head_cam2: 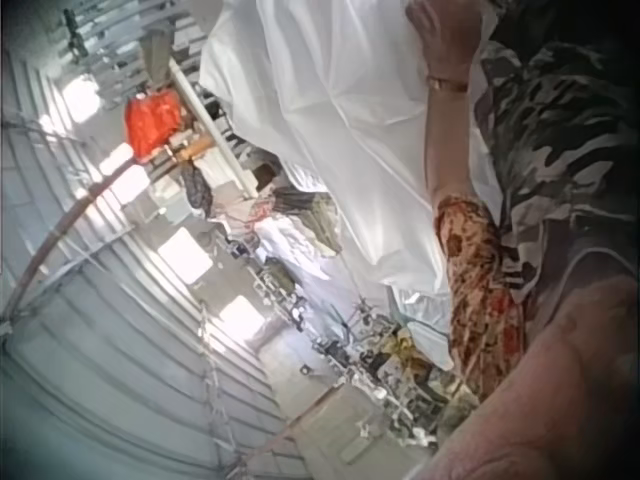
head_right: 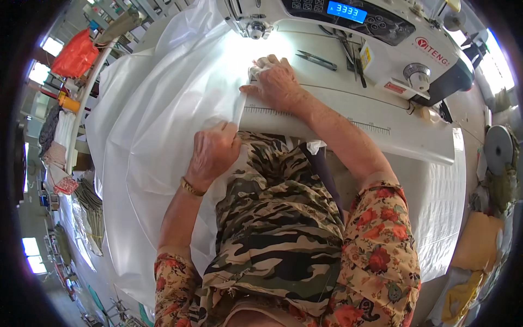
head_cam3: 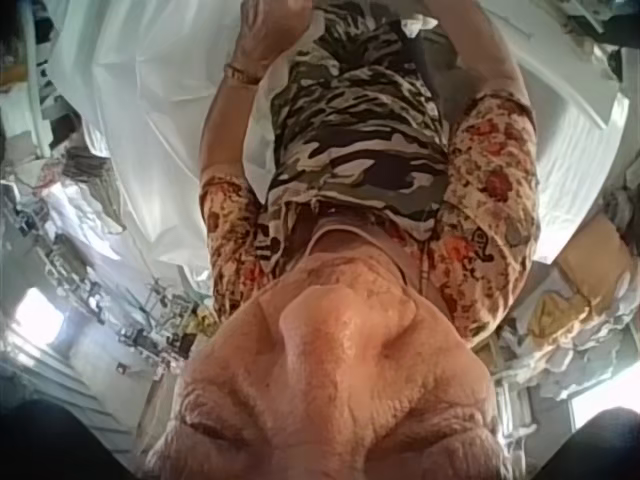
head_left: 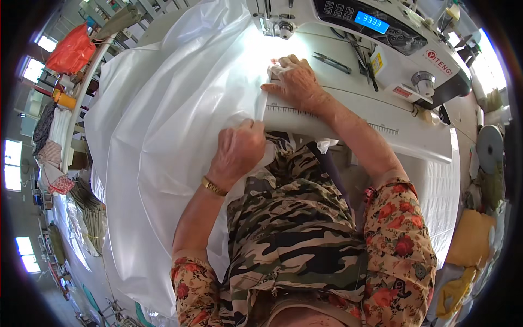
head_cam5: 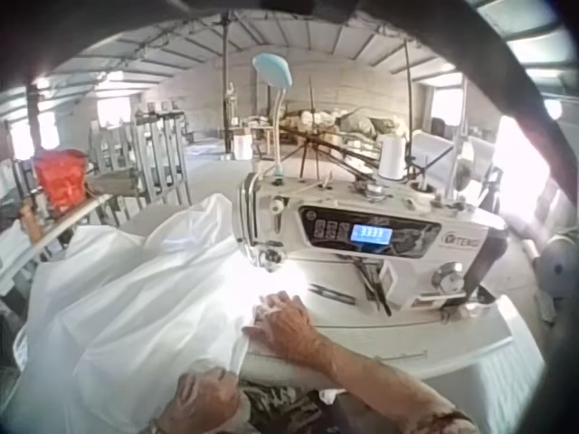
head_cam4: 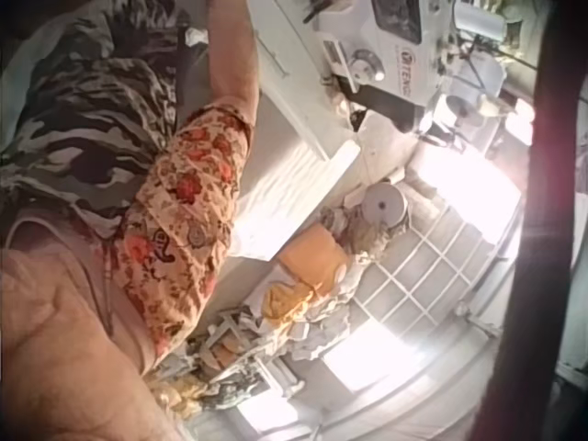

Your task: Operating an industrial sewing machine to sew and finish large white plastic bags.

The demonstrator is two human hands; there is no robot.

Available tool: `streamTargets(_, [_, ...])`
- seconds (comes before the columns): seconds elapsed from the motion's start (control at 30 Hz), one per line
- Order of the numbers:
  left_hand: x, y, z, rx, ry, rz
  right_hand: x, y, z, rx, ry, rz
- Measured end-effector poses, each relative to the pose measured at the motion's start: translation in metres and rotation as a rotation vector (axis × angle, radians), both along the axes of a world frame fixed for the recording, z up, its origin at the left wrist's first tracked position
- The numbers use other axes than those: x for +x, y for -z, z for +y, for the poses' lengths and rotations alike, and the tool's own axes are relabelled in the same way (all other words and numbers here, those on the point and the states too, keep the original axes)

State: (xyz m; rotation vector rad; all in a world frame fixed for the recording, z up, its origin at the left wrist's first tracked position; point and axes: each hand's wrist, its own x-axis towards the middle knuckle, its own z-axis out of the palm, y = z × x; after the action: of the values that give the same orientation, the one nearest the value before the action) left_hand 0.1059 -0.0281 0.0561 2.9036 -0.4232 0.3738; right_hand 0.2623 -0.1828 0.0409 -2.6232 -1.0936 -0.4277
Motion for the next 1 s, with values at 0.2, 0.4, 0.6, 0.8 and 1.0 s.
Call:
streamTargets(0.2, [0.044, -0.01, -0.008, 0.036, 0.009, -0.175, 0.0, -0.004, 0.002, 0.04, 0.006, 0.068])
streamTargets(0.4, [0.099, -0.026, -0.009, 0.081, -0.102, 0.164, 0.003, 0.002, 0.009, 0.09, 0.042, 0.048])
streamTargets(0.6, [0.146, -0.016, -0.002, 0.037, -0.112, -0.053, 0.007, 0.005, 0.01, 0.124, 0.055, 0.036])
streamTargets(0.8, [0.154, -0.019, 0.01, -0.233, -0.2, -0.018, 0.01, 0.004, 0.012, 0.203, 0.051, 0.061])
streamTargets(1.0, [0.053, 0.009, 0.007, -0.585, -0.112, -0.35, 0.014, 0.019, 0.009, 0.364, -0.011, 0.168])
